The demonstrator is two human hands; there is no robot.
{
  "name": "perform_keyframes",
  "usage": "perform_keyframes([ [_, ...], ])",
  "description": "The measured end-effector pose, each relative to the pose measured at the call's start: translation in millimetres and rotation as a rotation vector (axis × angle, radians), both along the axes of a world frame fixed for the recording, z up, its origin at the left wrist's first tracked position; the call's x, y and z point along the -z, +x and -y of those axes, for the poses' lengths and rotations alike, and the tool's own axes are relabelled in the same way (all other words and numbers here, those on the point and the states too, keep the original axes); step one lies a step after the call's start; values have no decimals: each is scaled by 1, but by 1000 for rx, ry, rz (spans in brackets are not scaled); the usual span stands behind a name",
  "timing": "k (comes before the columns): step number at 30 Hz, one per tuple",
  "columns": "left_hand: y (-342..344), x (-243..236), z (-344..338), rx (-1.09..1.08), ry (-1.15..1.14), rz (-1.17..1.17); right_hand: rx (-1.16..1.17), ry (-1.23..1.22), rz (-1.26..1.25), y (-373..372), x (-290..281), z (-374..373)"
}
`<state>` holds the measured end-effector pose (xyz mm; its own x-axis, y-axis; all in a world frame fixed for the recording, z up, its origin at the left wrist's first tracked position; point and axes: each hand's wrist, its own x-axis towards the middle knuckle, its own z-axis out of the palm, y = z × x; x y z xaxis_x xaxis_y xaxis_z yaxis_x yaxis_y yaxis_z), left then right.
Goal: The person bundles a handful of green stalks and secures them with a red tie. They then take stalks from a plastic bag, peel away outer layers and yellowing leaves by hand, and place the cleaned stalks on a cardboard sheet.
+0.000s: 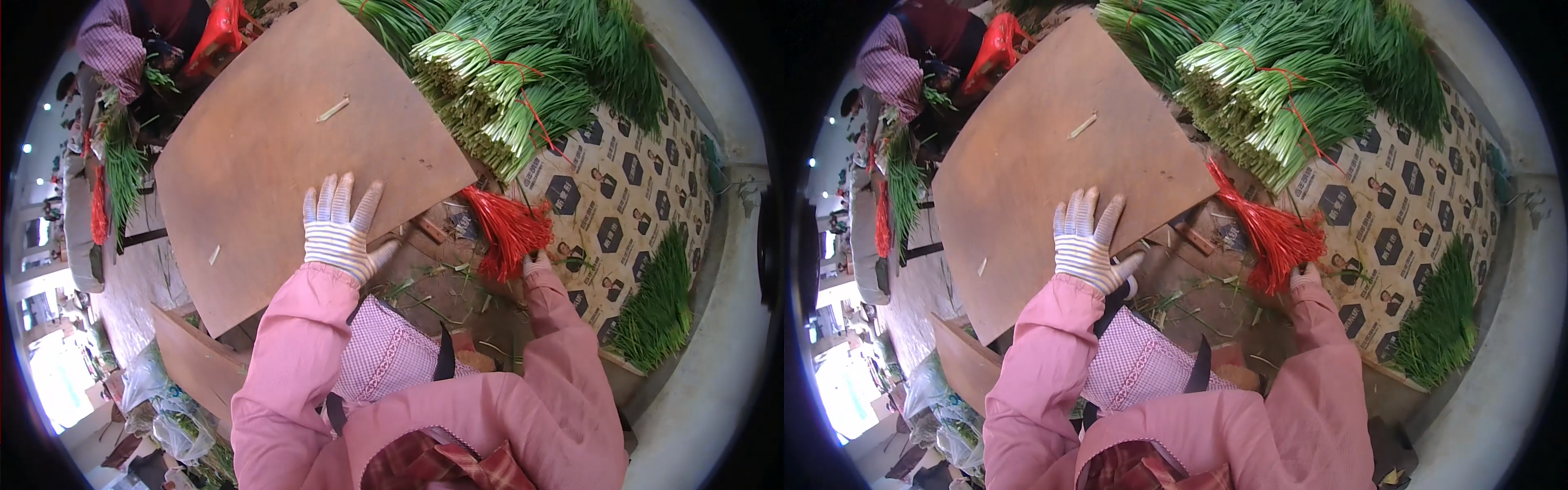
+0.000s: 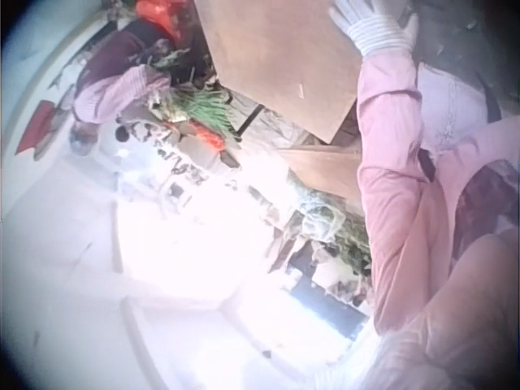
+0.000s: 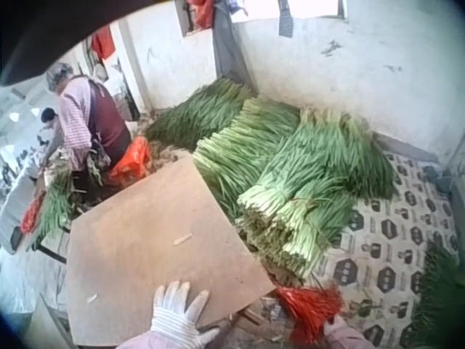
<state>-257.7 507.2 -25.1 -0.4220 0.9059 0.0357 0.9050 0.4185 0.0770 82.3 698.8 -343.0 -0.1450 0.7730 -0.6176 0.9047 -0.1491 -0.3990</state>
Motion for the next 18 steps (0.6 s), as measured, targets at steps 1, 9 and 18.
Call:
perform_keyframes([
  [1,-2,-1,-1,35,25,32,99,135,-71,5,12,0],
  [9,-49,8,-80,197,99,23,-104,-190,176,-14,-8,12],
  [18,-212,44,5,-194,320,19,-32,44,-232,47,23,15],
])
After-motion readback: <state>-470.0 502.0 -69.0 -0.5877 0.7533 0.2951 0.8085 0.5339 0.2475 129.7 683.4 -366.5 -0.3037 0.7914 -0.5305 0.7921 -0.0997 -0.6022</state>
